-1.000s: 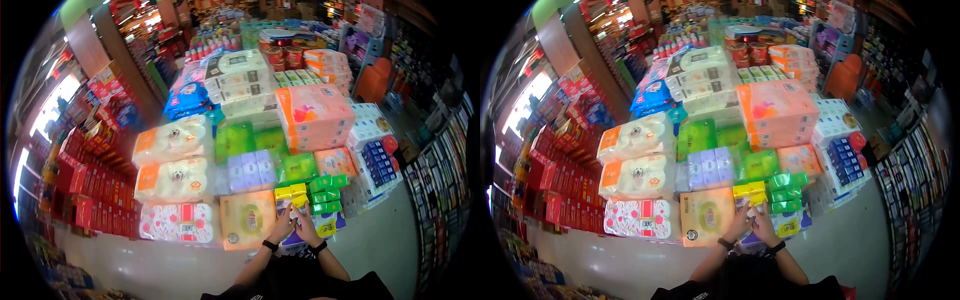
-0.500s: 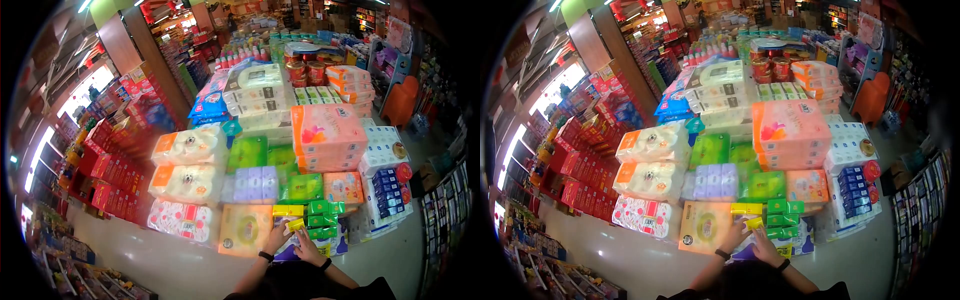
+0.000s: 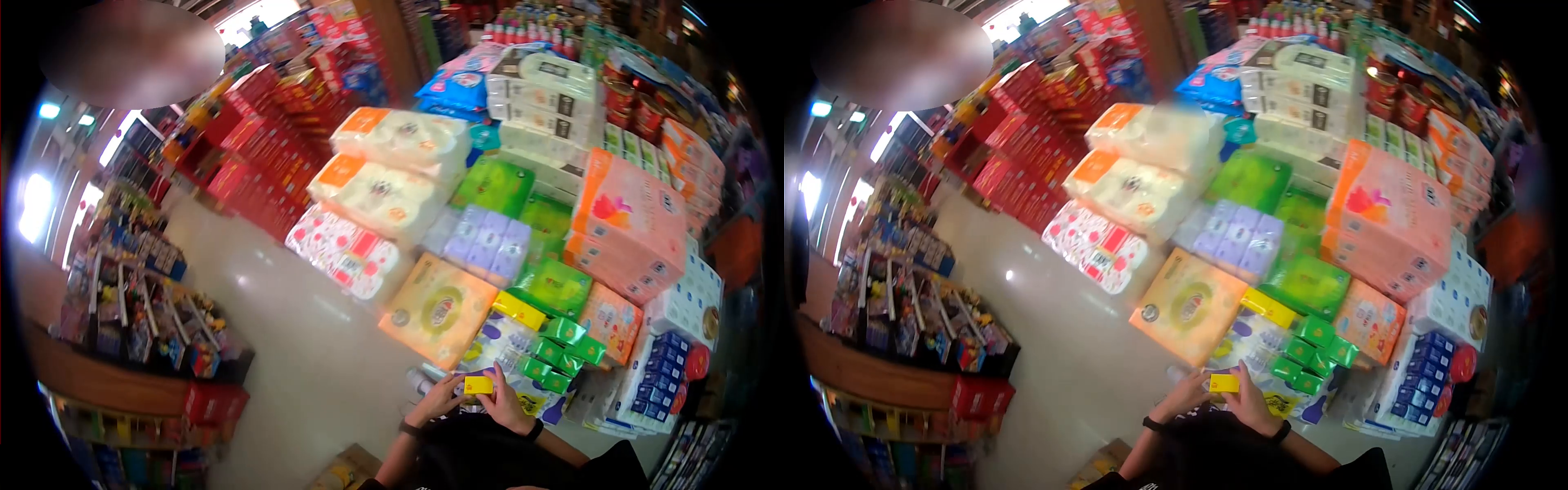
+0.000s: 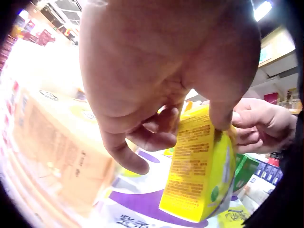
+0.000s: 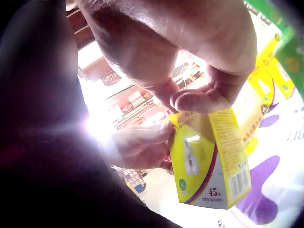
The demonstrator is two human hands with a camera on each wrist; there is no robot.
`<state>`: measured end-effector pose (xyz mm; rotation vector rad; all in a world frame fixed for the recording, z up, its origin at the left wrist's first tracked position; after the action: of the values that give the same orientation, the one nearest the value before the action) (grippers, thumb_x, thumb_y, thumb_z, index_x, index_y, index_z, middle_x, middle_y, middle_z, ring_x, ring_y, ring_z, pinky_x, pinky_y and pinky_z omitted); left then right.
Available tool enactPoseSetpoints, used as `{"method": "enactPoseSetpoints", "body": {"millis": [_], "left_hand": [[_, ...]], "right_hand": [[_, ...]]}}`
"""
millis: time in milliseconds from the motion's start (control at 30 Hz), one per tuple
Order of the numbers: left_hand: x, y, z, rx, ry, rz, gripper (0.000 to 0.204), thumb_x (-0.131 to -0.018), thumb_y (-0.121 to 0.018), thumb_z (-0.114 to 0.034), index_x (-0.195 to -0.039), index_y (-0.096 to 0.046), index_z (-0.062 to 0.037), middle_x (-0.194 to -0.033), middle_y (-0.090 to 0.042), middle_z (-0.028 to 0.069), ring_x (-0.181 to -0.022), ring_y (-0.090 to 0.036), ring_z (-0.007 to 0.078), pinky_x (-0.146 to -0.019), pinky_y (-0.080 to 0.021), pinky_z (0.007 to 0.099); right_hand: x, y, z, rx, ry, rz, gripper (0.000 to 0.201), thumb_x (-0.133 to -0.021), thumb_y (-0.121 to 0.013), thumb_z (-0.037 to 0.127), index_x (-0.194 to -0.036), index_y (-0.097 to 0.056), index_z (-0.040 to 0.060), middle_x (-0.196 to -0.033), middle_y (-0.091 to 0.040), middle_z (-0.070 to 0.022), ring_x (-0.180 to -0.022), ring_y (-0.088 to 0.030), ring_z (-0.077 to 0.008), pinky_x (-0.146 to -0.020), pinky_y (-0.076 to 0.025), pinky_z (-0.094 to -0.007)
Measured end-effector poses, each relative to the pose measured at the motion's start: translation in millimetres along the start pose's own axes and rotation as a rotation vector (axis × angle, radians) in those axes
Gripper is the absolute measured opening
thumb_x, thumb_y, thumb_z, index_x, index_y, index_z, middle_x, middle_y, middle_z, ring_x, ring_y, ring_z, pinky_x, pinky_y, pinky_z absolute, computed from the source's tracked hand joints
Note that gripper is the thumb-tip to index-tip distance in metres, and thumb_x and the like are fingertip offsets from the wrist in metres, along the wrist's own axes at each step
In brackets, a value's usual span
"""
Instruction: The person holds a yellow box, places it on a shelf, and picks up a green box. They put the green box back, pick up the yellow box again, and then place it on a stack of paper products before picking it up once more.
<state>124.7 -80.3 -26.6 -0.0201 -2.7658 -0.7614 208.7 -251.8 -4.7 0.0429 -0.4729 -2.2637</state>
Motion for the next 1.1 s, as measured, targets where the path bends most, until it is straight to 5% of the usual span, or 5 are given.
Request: {"method": "enactPoseSetpoints", "body": {"millis": [200,267,433,833,1100], "left_hand": [[38,4,44,0.195,-0.054,-0.192,0.053,-0.087,-0.068,-0.028,-0.131,-0.05,-0.0042,-0.095,-0.052,0.0159,-0.083,-0.054,0.028,-0.075,-0.046,0.0365],[45,27,26,0.207,-0.076,-0.259,0.051,-0.087,-0.067,-0.027,-0.131,-0.051,-0.0041,-0.092,-0.053,0.0153,-0.081,-0.054,0.0269,-0.074,-0.046,0.036],[75,71,8,0.227,-0.065,-0.251,0.044,-0.087,-0.066,-0.027,-0.122,-0.056,-0.0019,-0.085,-0.055,0.0129,-0.077,-0.053,0.0239,-0.073,-0.046,0.0339],[154,120,82,0.381,-0.177,-0.527,0.042,-0.087,-0.068,-0.036,-0.109,-0.06,-0.0009,-0.089,-0.061,0.0106,-0.078,-0.054,0.0212,-0.072,-0.046,0.0333],[273,162,148,0.554,-0.055,-0.808,0.042,-0.086,-0.068,-0.032,-0.111,-0.06,-0.0001,-0.089,-0.061,0.0086,-0.078,-0.055,0.0187,-0.074,-0.046,0.0316]], "right_hand": [[-11,-23,25,-0.053,-0.065,0.164,0.092,-0.08,-0.075,0.016,-0.146,-0.014,-0.0015,-0.126,-0.054,-0.0233,-0.11,-0.059,-0.0368,-0.091,-0.049,-0.0405],[-12,-37,19,0.117,0.133,0.09,0.093,-0.079,-0.077,0.013,-0.147,-0.014,-0.0004,-0.118,-0.059,-0.0171,-0.073,-0.063,-0.0184,-0.063,-0.052,-0.0299],[-22,-63,32,-0.104,-0.002,0.238,0.052,-0.083,-0.074,0.031,-0.121,-0.055,-0.0008,-0.093,-0.068,-0.0099,-0.064,-0.061,-0.0111,-0.058,-0.048,-0.0259],[-37,-177,110,-0.4,0.021,0.305,0.047,-0.09,-0.067,0.021,-0.129,-0.047,0.0025,-0.11,-0.063,-0.0087,-0.094,-0.063,-0.015,-0.079,-0.052,-0.0289],[-43,-305,149,-0.274,-0.031,0.622,0.046,-0.088,-0.068,0.017,-0.125,-0.046,0.0007,-0.098,-0.063,-0.0097,-0.077,-0.062,-0.0121,-0.053,-0.051,-0.0228]]}}
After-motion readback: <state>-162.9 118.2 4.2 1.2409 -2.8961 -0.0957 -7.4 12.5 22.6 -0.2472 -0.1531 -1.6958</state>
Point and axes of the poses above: each hand's wrist, its own x-axis away from the middle knuckle, its own y-axis out of the back of the hand, z = x × y, the point moved 3 cm from there along -x, towards the middle knuckle
